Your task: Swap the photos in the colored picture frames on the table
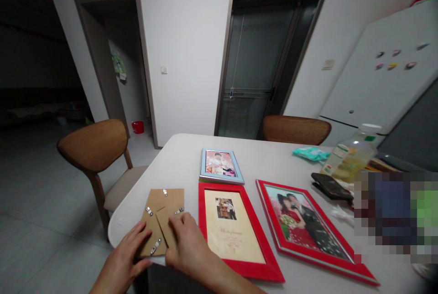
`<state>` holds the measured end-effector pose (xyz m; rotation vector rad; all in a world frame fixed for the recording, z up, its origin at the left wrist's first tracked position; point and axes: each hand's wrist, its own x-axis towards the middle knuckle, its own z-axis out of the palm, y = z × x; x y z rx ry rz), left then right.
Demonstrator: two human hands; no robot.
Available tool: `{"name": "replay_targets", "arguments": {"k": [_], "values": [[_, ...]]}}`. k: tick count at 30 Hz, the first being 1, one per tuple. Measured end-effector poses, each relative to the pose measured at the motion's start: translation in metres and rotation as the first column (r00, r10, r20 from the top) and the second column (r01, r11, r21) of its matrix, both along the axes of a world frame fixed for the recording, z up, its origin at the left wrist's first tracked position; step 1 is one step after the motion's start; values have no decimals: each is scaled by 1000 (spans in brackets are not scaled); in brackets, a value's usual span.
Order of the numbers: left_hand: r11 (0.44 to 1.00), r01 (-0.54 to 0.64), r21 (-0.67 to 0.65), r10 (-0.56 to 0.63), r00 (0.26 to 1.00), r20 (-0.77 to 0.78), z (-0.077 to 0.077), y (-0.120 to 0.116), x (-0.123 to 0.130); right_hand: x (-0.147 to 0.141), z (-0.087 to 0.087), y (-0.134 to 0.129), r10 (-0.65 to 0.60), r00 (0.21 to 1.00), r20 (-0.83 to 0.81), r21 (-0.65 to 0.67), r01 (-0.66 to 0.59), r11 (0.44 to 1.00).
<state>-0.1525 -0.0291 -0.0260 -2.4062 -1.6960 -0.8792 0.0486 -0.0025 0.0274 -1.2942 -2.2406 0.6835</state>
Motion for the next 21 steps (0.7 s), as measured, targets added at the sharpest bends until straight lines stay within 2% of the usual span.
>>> {"name": "replay_targets", "arguments": {"k": [4, 6, 8, 11, 15, 18, 21], "values": [[992, 43, 122, -49, 998, 42, 25, -2, 14, 20, 21, -3, 35, 978, -204, 21, -32, 999], [982, 89, 167, -96, 995, 31, 36, -3, 34, 43, 31, -8, 24, 974, -227, 40, -15, 999], [973, 162, 162, -165, 986, 5, 43, -4, 62, 72, 34, -12, -18, 978, -209, 27, 25, 999], [961, 271, 63, -272, 962, -3, 45, -1, 108, 118, 25, -16, -111, 988, -109, -22, 109, 994], [941, 298, -162, -301, 954, 3, 46, 6, 152, 157, 9, -16, -216, 976, 7, -39, 216, 976], [922, 267, -280, -281, 960, -9, 45, 12, 163, 164, -1, -12, -233, 972, 45, -24, 234, 972], [910, 245, -334, -265, 964, -13, 43, 16, 163, 163, -12, -6, -235, 970, 66, 49, 232, 971]]}}
